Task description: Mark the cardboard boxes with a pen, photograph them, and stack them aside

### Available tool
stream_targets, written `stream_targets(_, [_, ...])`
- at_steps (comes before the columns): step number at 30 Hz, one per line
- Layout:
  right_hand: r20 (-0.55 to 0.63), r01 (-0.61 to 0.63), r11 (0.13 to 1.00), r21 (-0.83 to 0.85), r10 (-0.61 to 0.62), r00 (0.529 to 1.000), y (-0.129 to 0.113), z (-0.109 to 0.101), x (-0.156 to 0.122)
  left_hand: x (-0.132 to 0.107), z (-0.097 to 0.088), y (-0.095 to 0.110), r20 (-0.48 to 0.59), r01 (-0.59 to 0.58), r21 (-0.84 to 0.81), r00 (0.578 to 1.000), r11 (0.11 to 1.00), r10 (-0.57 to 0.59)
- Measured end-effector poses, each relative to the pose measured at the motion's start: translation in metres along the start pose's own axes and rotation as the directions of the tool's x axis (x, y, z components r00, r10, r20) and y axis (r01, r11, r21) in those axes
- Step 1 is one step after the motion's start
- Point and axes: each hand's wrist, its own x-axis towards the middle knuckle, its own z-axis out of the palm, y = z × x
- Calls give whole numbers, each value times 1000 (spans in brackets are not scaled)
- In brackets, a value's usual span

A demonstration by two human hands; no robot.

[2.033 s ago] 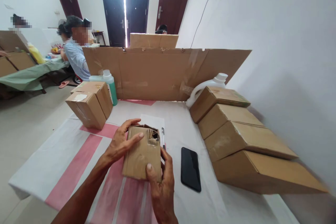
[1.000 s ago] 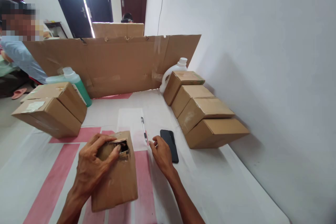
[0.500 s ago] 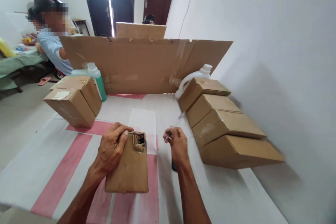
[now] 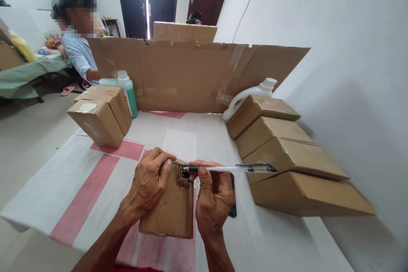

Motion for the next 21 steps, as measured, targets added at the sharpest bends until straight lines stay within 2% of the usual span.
stream_targets(9, [86,61,983,-173,-46,995,-9,-6,3,-2,3,2,-3,-30,13,1000,999,30])
stream_targets(12, [150,31,981,-192,-1,989,-12,-12,3,-3,3,2,-10,-29,22,1000,999,29])
stream_targets(15, [241,-6,980,-199,55,969,-14,-26,6,-3,3,1,-15,-21,29,1000,999,21])
stream_targets(17, [199,-43,976,-215,87,976,-10,-40,13,-2,2,2,-11,-15,27,1000,1000,15])
stream_targets(19, [76,-104,961,-256,127,989,2,-55,25,-2,2,2,-11,-4,13,1000,1000,4])
stream_targets(21, [22,-166,875,-455,198,980,24,-69,38,-1,1,2,-15,4,-1,1000,1000,-4])
